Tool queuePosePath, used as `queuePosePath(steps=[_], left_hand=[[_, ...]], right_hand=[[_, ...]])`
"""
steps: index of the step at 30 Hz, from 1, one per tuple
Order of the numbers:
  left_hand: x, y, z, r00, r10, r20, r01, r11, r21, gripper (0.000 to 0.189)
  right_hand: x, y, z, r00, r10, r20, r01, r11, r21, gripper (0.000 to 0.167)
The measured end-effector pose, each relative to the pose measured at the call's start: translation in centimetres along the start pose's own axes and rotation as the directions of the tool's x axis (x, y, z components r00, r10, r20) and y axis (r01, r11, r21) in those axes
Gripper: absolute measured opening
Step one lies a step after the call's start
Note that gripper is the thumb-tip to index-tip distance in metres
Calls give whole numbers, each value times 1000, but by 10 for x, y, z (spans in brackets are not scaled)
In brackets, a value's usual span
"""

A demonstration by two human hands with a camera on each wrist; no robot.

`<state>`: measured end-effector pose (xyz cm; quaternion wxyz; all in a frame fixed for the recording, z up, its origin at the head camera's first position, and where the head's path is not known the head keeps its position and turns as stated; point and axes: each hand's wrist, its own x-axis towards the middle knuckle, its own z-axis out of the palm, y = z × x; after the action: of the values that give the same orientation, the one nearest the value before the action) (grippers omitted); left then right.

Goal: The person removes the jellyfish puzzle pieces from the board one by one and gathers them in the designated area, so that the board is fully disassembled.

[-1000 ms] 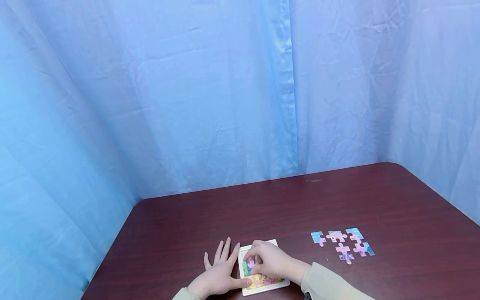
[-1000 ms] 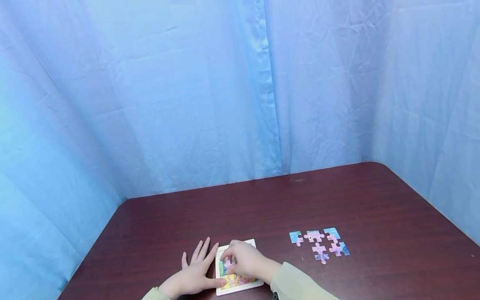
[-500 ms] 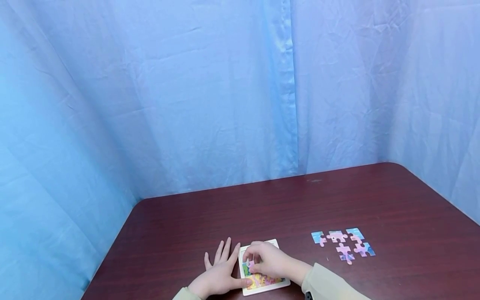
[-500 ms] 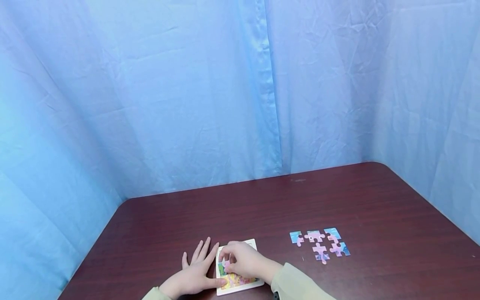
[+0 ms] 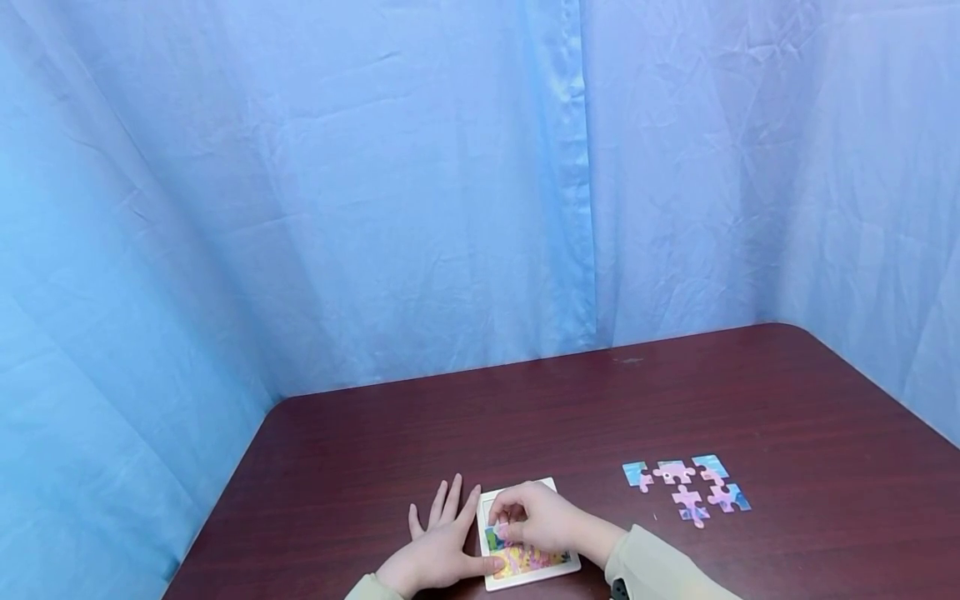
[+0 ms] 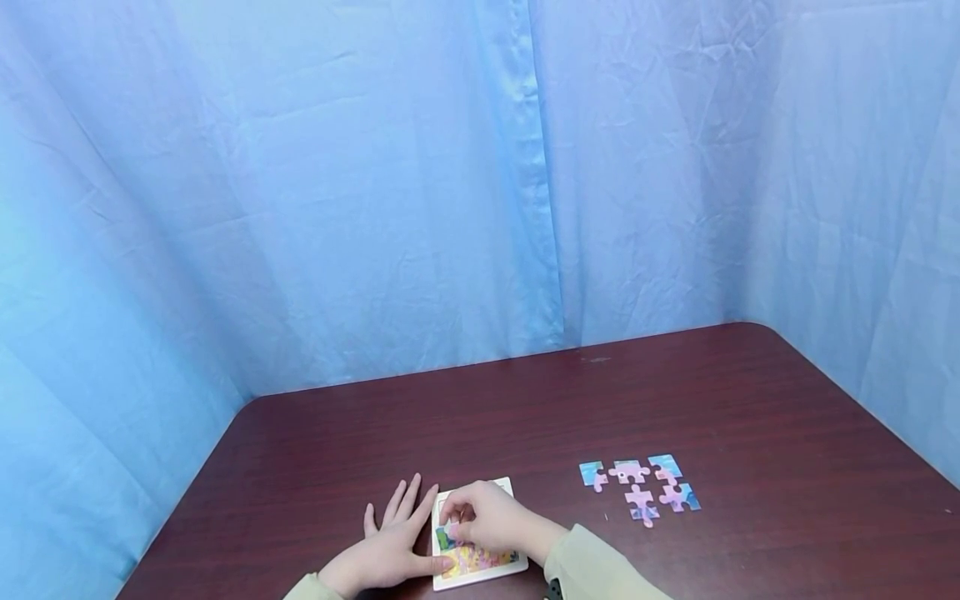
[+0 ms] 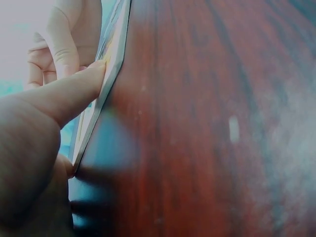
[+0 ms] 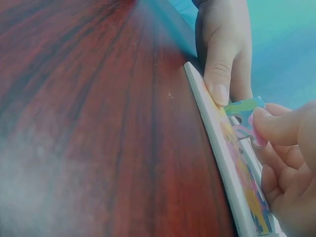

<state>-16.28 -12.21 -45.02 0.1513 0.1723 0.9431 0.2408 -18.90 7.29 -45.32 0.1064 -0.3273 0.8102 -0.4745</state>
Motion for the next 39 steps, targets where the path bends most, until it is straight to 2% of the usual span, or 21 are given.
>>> queuePosePath(steps=[5,8,15,19,23,30,39], left_hand=[[0,-3,1,1000,-8,12,8,1000,-10,97],[0,-4,1,1000,-9,15,9,1000,-22,97],[-3,-4,1,1000,-6,3,7,999,-38,95],[-4,-4,1,1000,-4,-12,4,999,-40,95],[-5,-3,1,1000,3,-28,-5,999,-43,96],[-5,-3,1,1000,-5,-19,4,999,-36,96],[-1,2,-1,999,18,-37,-18,1000,-4,96]], right_hand=[[2,0,3,999,32,-18,-31,999,13,13],[4,-1,6,998,46,-40,-47,999,-15,14],[10,-3,12,996,54,-69,-66,979,-192,16],[12,-5,14,996,67,-61,-81,965,-250,17],[12,-7,14,995,81,-60,-93,969,-231,17],[12,-3,9,996,76,-41,-81,989,-123,13],[5,-3,-11,993,115,16,-115,993,-28,16]])
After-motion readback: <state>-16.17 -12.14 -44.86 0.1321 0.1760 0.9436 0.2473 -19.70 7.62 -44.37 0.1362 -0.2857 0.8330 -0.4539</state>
